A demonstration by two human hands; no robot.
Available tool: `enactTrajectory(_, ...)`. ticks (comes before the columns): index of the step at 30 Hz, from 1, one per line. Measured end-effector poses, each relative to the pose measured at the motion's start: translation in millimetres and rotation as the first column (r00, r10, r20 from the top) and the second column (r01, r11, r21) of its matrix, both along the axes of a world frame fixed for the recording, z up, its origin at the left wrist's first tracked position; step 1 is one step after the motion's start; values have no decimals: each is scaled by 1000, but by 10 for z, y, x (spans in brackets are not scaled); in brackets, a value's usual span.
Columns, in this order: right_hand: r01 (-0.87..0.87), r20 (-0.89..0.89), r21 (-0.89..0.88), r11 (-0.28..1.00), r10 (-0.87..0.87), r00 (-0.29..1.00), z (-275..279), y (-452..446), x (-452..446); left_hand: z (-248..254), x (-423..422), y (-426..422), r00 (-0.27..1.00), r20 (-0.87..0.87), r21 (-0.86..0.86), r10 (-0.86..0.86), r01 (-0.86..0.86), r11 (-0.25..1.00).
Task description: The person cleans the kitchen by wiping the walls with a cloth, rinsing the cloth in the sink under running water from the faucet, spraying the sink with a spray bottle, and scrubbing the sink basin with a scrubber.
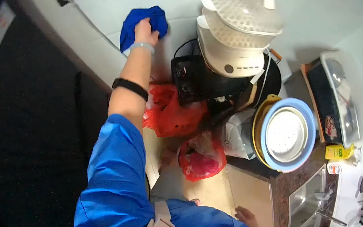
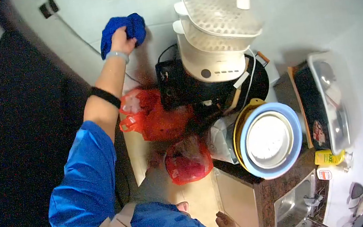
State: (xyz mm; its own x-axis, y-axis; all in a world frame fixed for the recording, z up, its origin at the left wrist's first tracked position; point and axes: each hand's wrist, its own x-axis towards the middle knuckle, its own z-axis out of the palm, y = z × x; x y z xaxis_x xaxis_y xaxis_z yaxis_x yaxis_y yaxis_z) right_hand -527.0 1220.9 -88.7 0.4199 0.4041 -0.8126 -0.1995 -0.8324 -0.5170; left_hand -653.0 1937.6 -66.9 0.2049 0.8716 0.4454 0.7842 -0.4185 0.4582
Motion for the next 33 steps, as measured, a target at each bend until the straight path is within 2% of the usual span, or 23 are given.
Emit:
enactTrajectory(1, 6, -9, -27, 1000, -6, 1000, -118, 86, -11, -164, 146, 181, 999, -43, -135, 22, -27, 990)
enactTrajectory(3, 285, -123, 3, 958, -283, 951, -420, 270, -26, -606, 397, 476, 987, -150, -318, 59, -104, 942)
enactTrajectory(4, 320, -119, 30, 947, -315, 942, -521, 347, -39, -870, 476, 548, 980, -191, -367, 58, -126, 922)
enactTrajectory(6, 268, -123, -11, 963, -268, 956, -579, 520, -27, -1451, 565, 631, 972, -227, -416, 52, -145, 897)
enactTrajectory(7, 215, -115, -18, 977, -215, 970, -653, 658, 31, -1737, 623, 709, 970, -241, -497, 43, -162, 853)
enactTrajectory(9, 219, -126, -49, 974, -224, 967, -583, 943, 98, -2423, 636, 741, 960, -278, -652, 10, -197, 732)
enactTrajectory(10, 172, -64, -69, 983, -176, 982, -573, 1040, 123, -2863, 569, 710, 958, -286, -571, -29, -146, 808)
enactTrajectory(11, 124, 4, -83, 989, -124, 992, -642, 1149, 181, -3257, 522, 745, 951, -302, -567, -58, -131, 814)
enactTrajectory(12, 10, 67, -86, 996, -4, 998, -726, 1140, 217, -3659, 449, 826, 935, -340, -613, -95, -144, 777)
enactTrajectory(14, 34, 71, -84, 996, -28, 997, -849, 1079, 210, -4407, 294, 979, 896, -415, -704, -158, -206, 680)
enactTrajectory(15, 54, 78, -60, 997, -49, 996, -947, 1095, 227, -4574, 254, 970, 887, -432, -710, -161, -225, 668)
enactTrajectory(18, 55, 25, -112, 992, -53, 998, -982, 1164, 208, -4461, 299, 870, 901, -427, -685, -81, -263, 680)
enactTrajectory(21, 11, 12, -104, 994, -10, 1000, -906, 1203, 133, -4044, 310, 810, 964, -263, -630, 24, -191, 752)
enactTrajectory(23, 230, -101, -52, 972, -234, 967, -961, 983, 133, -3558, 283, 700, 995, -88, -586, 54, -96, 804)
enactTrajectory(24, 227, -108, -38, 973, -230, 967, -1008, 889, 173, -3267, 263, 659, 999, 4, -559, 53, -42, 828)
enactTrajectory(25, -342, 252, 72, 937, 315, 915, -1027, 802, 220, -2945, 267, 633, 994, 101, -529, 44, 17, 849)
enactTrajectory(26, -799, 590, -36, 601, 658, 468, -1022, 733, 239, -2617, 268, 627, 984, 175, -502, 33, 60, 863)
enactTrajectory(27, -800, 604, -23, 599, 646, 467, -1016, 646, 217, -2272, 281, 615, 972, 231, -487, 31, 88, 869)
enactTrajectory(28, -396, 293, 92, 914, 355, 888, -921, 692, 177, -1949, 280, 628, 966, 255, -495, 43, 93, 864)
enactTrajectory(29, 115, -65, 23, 993, -113, 991, -823, 782, 156, -1536, 311, 641, 957, 287, -499, 50, 105, 860)
enactTrajectory(30, 112, -1, -41, 993, -112, 994, -676, 947, 138, -1109, 281, 639, 968, 248, -463, 40, 82, 883)
enactTrajectory(33, 143, 45, 68, 987, -146, 988, -450, 967, 126, -40, 85, 586, 984, 175, -325, 31, 28, 945)
